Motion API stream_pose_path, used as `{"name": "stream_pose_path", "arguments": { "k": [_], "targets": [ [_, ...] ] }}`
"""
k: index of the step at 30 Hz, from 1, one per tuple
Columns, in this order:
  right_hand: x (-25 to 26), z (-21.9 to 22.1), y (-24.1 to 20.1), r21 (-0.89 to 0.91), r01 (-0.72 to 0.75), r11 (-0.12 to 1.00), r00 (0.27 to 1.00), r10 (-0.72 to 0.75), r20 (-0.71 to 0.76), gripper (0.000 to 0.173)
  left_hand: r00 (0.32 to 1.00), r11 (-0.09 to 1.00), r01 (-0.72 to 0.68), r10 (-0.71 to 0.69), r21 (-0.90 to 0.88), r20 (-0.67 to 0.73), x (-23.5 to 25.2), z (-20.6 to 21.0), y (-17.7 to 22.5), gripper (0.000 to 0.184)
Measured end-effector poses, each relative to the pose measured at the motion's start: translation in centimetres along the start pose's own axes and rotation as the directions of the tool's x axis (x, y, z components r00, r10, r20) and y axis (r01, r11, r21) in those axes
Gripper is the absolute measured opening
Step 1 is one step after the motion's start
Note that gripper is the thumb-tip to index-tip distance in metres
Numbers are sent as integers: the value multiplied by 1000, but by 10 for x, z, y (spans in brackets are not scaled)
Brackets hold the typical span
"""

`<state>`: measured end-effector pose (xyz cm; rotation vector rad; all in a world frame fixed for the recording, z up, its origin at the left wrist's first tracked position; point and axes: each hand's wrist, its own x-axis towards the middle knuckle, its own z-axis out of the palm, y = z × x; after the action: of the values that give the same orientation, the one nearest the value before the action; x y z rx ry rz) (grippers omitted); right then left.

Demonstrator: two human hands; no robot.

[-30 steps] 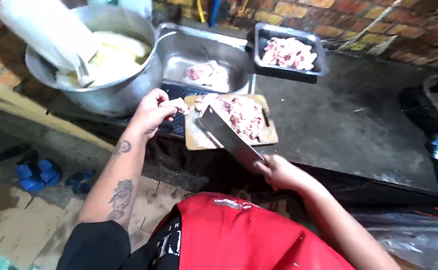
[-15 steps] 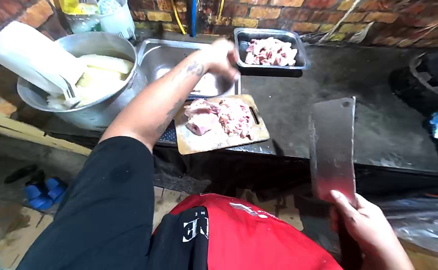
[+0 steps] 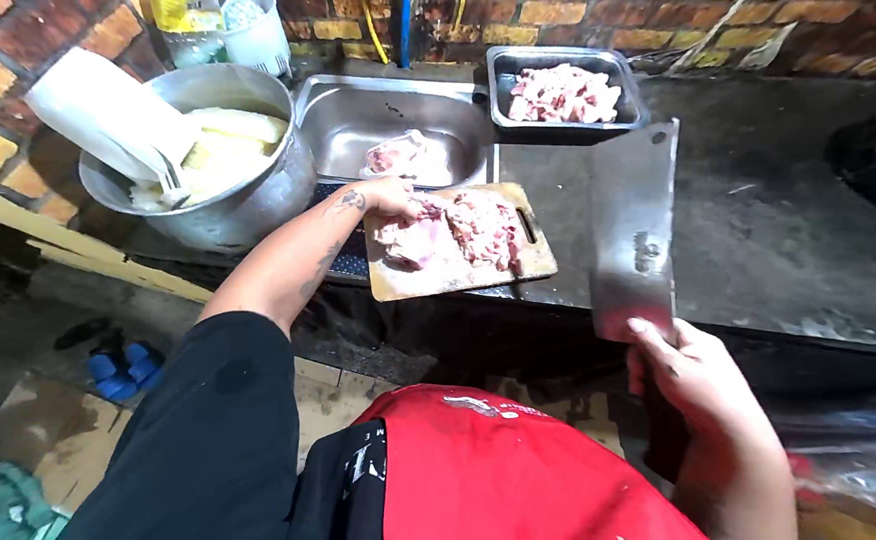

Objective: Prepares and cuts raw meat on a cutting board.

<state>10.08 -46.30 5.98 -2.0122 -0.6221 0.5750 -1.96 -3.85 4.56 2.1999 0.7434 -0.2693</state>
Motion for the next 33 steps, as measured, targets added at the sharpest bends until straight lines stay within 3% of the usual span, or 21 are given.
{"name": "stream_pose_path", "arguments": {
  "k": [4, 7, 10, 14, 18, 24, 29, 33],
  "targets": [
    [21, 24, -21, -16, 95, 995, 989, -92, 112, 22, 940, 900, 11, -158, -435, -302, -32, 4, -15, 49],
    [37, 49, -39, -70, 134, 989, 977, -120, 177, 27, 833, 698, -111, -323, -707, -450, -45, 32, -21, 61],
    [54, 84, -51, -159, 162, 974, 966, -123, 229, 30, 763, 515, -204, -449, -833, -465, -52, 75, -26, 80],
    [73, 135, -61, -294, 223, 929, 945, -132, 301, 37, 680, 411, -330, -521, -850, -516, -50, 118, -29, 87],
    [84, 176, -67, -393, 299, 870, 937, -189, 294, 37, 641, 500, -341, -495, -796, -586, -55, 134, -19, 94],
    [87, 202, -73, -537, 279, 796, 948, -141, 284, 36, 640, 724, -161, -441, -671, -629, -68, 134, -29, 88],
    [89, 197, -70, -521, 306, 797, 946, -191, 263, 36, 705, 750, -59, -436, -658, -560, -77, 124, -29, 75],
    [87, 198, -83, -485, 416, 770, 909, -367, 197, 35, 706, 743, -59, -441, -667, -555, -78, 121, -29, 72]
  ]
}}
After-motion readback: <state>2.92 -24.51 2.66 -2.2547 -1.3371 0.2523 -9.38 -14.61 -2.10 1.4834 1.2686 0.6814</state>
